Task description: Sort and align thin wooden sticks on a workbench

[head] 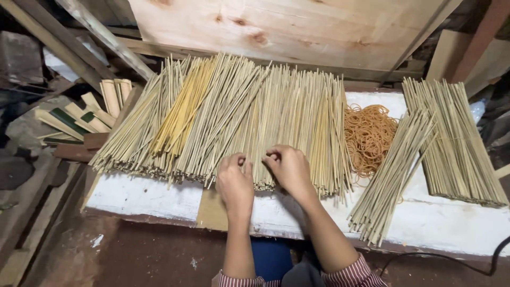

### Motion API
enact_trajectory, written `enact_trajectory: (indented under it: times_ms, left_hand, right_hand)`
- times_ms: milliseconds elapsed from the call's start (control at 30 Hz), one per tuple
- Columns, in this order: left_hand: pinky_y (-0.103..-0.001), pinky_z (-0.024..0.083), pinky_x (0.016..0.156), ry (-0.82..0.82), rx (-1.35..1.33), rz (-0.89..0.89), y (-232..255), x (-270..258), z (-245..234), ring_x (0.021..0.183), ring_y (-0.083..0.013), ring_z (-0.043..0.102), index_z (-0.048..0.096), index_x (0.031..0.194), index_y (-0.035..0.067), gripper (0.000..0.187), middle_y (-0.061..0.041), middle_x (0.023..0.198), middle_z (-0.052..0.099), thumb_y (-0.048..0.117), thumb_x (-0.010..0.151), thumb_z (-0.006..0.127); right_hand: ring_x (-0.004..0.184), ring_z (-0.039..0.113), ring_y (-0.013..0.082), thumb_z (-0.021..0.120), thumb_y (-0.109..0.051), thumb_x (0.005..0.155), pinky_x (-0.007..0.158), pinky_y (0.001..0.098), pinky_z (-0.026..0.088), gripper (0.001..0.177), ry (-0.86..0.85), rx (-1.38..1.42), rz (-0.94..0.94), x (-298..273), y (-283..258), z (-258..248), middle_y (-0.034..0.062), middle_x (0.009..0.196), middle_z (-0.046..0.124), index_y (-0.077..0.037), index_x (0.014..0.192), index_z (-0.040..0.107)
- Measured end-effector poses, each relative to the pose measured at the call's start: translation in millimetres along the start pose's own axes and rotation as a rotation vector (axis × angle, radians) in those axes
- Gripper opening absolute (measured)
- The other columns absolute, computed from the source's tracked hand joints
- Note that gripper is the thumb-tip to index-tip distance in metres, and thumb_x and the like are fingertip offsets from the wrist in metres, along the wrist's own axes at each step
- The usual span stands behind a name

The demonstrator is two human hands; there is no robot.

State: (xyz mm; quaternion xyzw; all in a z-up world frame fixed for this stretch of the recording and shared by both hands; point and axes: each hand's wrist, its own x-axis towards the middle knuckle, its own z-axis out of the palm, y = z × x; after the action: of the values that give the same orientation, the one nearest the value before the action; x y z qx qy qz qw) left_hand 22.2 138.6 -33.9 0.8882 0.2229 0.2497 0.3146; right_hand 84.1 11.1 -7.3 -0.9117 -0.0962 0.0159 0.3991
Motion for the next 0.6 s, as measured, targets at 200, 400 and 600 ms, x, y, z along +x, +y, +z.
enact_trajectory:
  times_ms: [200, 400, 600]
  left_hand:
    - [-0.050, 0.057, 0.074, -0.120, 0.073, -0.040, -31.8, 6.3, 16.9, 0.083, -0.0351, 0.073, 0.078, 0.096, 0.013, 0.012, -0.009, 0.083, 0.073, 0.019, 0.086, 0.076]
    - [-0.054, 0.055, 0.075, -0.167, 0.011, -0.029, -20.7, 13.5, -1.5, 0.084, -0.0413, 0.072, 0.081, 0.097, 0.012, 0.014, -0.014, 0.086, 0.075, 0.017, 0.087, 0.073]
    - [-0.044, 0.056, 0.076, -0.224, -0.224, -0.078, 9.8, 2.4, -32.2, 0.084, -0.0368, 0.074, 0.080, 0.102, 0.007, 0.017, -0.014, 0.087, 0.075, 0.016, 0.091, 0.071]
  right_hand:
    - [0.093, 0.076, 0.0404, 0.070, -0.016, 0.083, 0.081, 0.0505, 0.060, 0.019, 0.024, -0.123, 0.066, 27.6, 7.8, 46.7, 0.0130, 0.088, 0.080, -0.016, 0.097, 0.082]
    - [0.094, 0.074, 0.0483, 0.075, -0.017, 0.072, 0.082, 0.0574, 0.058, 0.028, 0.031, -0.182, 0.043, 54.6, 28.2, 67.4, 0.0225, 0.090, 0.077, -0.012, 0.099, 0.082]
    - [0.083, 0.076, 0.0267, 0.087, -0.030, 0.066, 0.071, 0.0514, 0.059, 0.041, -0.066, 0.214, 0.244, 26.2, 10.2, 25.3, 0.0072, 0.081, 0.077, -0.014, 0.104, 0.081]
